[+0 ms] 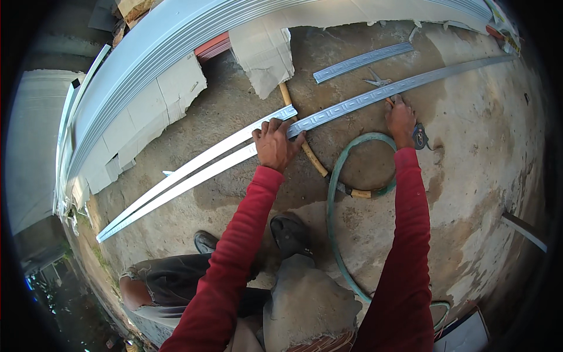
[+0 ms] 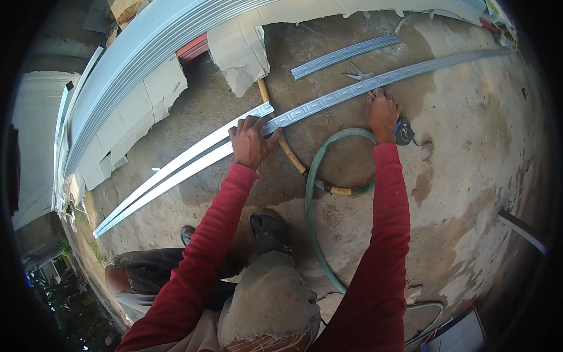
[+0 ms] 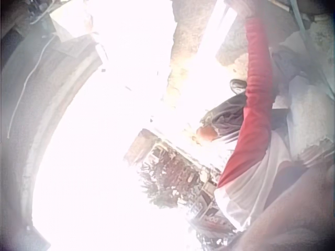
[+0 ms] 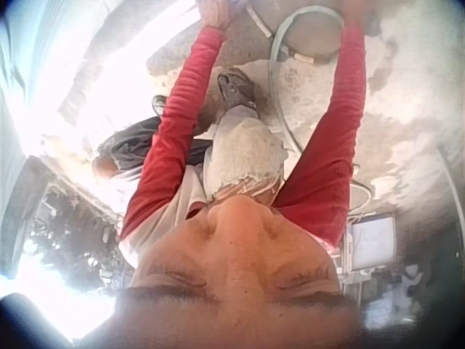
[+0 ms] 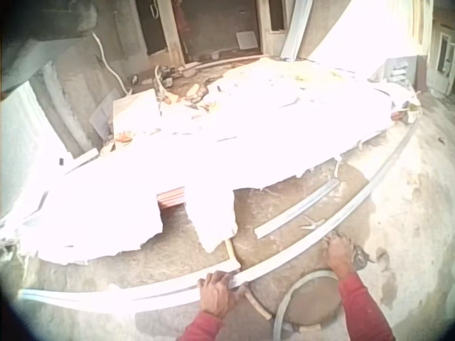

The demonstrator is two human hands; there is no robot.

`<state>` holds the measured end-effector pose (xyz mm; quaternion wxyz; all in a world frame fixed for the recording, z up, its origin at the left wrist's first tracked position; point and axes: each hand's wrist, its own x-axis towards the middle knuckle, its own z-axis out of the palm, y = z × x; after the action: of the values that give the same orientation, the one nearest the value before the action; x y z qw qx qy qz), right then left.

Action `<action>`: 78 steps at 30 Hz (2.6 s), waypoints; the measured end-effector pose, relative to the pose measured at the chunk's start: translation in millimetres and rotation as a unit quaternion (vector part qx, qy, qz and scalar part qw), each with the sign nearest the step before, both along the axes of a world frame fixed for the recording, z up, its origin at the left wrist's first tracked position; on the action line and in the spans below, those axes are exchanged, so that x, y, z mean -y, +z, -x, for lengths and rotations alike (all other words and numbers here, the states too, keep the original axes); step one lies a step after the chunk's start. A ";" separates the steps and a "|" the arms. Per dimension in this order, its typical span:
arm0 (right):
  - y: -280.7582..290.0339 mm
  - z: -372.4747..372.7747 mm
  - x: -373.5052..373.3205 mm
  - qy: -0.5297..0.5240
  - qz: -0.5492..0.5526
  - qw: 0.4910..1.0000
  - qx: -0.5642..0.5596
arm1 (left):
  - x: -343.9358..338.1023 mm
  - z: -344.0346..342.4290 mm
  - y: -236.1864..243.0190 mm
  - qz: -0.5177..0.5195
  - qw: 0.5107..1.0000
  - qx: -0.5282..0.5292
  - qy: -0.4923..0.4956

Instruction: The person measures metal strips with a tape measure, marks them, and cuts them using shears at an outdoor renovation site.

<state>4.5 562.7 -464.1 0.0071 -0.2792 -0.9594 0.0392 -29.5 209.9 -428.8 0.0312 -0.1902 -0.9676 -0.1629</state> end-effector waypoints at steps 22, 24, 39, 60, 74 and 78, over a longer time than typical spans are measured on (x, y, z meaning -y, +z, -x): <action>-1.8 -2.5 -0.8 0.002 0.012 1.000 -0.025 | -2.5 49.3 10.3 0.094 0.953 0.280 0.060; 2.0 -6.3 -3.0 0.010 0.002 1.000 -0.029 | 1.4 44.3 12.1 0.072 0.973 0.218 0.011; 186.3 -224.9 62.3 0.054 0.172 0.979 0.094 | 46.2 11.4 42.6 -0.129 0.974 0.125 -0.136; 66.0 -261.2 246.7 0.053 -0.011 0.998 -0.027 | 96.0 -10.1 17.7 -0.189 0.925 0.285 -0.165; 82.2 -140.4 299.8 0.004 0.415 0.896 0.156 | 105.6 -24.7 20.8 -0.114 0.963 0.202 -0.137; 72.6 -139.8 302.3 0.015 0.420 0.895 0.154 | 107.9 -24.8 23.7 -0.091 0.965 0.211 -0.126</action>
<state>144.3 260.3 -391.5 -0.2588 -0.2445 -0.8470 0.3948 -4.8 102.0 -405.1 -0.1776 -0.2682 -0.9017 -0.2891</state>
